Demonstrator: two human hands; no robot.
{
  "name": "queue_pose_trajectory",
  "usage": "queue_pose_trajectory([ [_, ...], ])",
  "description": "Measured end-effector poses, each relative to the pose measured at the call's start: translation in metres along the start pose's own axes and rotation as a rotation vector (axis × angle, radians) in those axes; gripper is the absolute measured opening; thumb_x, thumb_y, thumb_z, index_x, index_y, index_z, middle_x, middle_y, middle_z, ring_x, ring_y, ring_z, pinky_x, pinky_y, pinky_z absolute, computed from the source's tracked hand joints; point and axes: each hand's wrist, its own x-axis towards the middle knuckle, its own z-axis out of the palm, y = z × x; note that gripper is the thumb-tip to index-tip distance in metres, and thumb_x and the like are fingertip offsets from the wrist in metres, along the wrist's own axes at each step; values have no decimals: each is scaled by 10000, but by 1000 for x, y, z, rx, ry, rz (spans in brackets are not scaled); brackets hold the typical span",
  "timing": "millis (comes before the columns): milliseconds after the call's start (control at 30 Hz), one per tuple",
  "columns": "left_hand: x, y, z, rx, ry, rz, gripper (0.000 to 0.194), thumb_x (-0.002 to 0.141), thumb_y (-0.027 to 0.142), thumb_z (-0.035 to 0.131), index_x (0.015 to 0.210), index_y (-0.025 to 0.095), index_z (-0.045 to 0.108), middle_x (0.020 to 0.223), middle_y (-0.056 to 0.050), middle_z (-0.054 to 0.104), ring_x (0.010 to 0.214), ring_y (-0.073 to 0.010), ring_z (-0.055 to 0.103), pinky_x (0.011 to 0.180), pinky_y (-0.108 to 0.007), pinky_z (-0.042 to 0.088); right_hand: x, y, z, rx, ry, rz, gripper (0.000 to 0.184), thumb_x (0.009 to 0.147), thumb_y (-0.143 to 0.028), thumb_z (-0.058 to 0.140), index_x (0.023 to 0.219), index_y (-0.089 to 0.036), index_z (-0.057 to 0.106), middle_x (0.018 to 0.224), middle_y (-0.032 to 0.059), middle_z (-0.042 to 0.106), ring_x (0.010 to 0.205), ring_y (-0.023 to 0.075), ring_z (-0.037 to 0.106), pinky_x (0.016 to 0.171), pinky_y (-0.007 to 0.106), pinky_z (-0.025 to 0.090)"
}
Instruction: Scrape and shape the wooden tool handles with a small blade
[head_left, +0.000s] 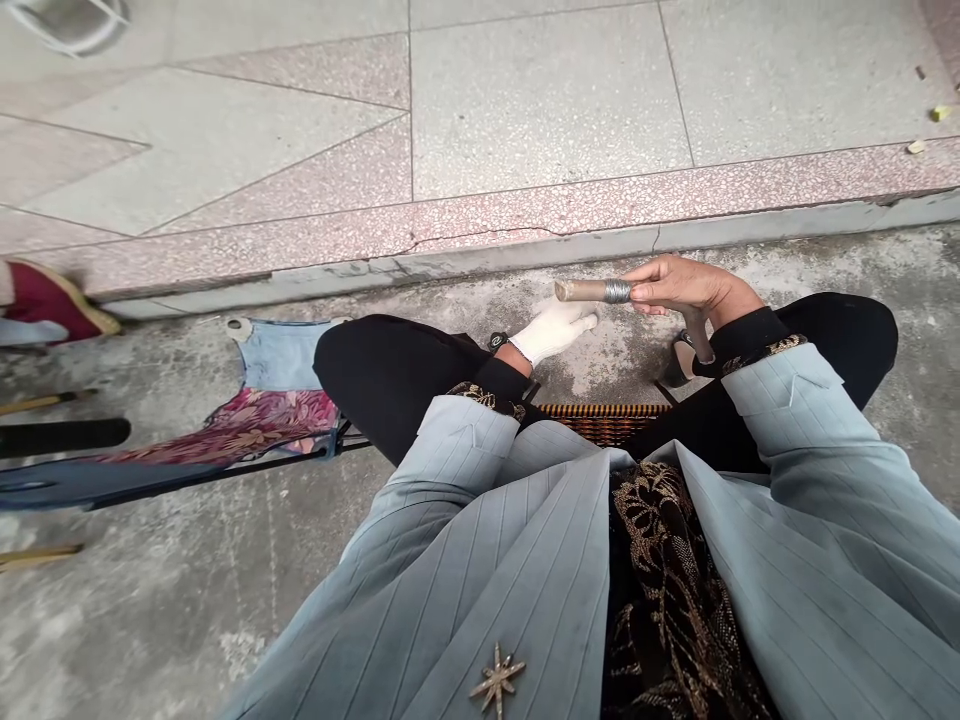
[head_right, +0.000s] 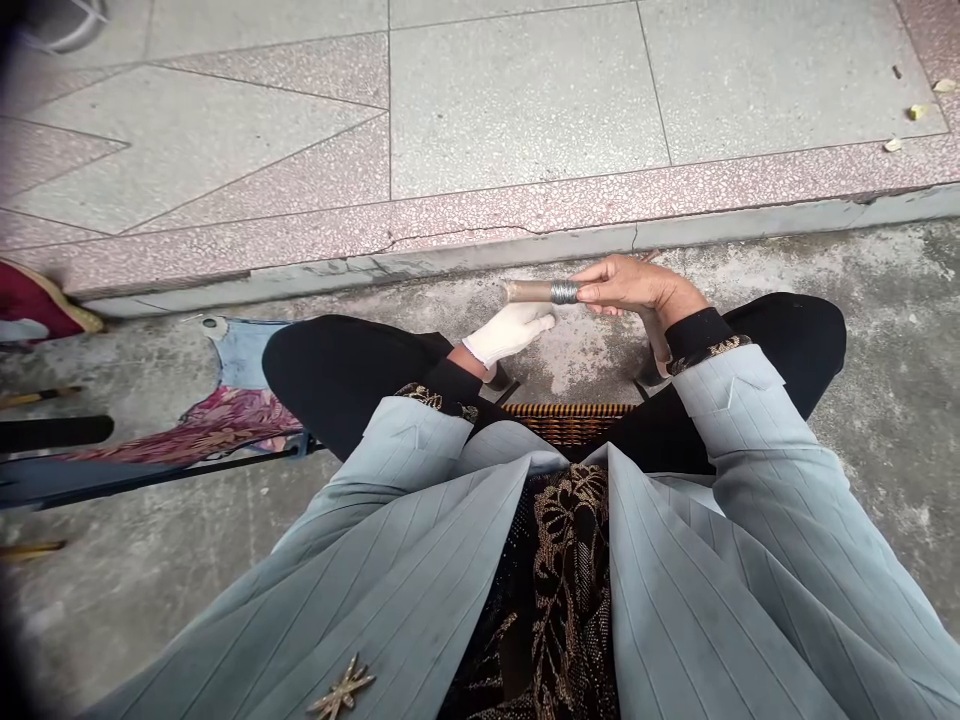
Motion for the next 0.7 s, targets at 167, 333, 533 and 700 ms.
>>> queue_pose_trajectory([
  [167, -1, 9, -3, 242, -122, 72, 350, 1065, 327, 403, 999, 161, 703, 965, -68, 735, 946, -195, 659, 899, -302, 484, 8, 1, 10, -96, 323, 128, 628, 857, -680, 741, 1227, -172, 750, 688, -1, 622, 573, 130, 473, 573, 289, 411],
  [333, -2, 13, -2, 491, -183, 62, 365, 1068, 363, 411, 1058, 179, 726, 990, -83, 756, 934, -224, 685, 796, -316, 450, 18, 1, 6, -676, 544, 375, 540, 958, -572, 659, 1284, -155, 764, 936, 113, 752, 829, 249, 642, 719, 332, 445],
  [533, -6, 19, -6, 587, -143, 66, 361, 1071, 378, 417, 1126, 225, 740, 1004, -77, 778, 906, -233, 712, 707, -322, 405, 18, 4, 1, -986, 84, 674, 377, 948, -494, 697, 1123, -192, 838, 935, 138, 751, 807, 260, 655, 721, 365, 446],
  [700, -3, 14, -12, 470, -54, 29, 328, 1053, 345, 453, 1103, 198, 742, 1060, -75, 779, 957, -235, 703, 767, -323, 439, 13, 2, 12, -505, -398, 472, 647, 821, -644, 780, 1270, -179, 787, 653, 0, 640, 558, 123, 503, 603, 286, 405],
])
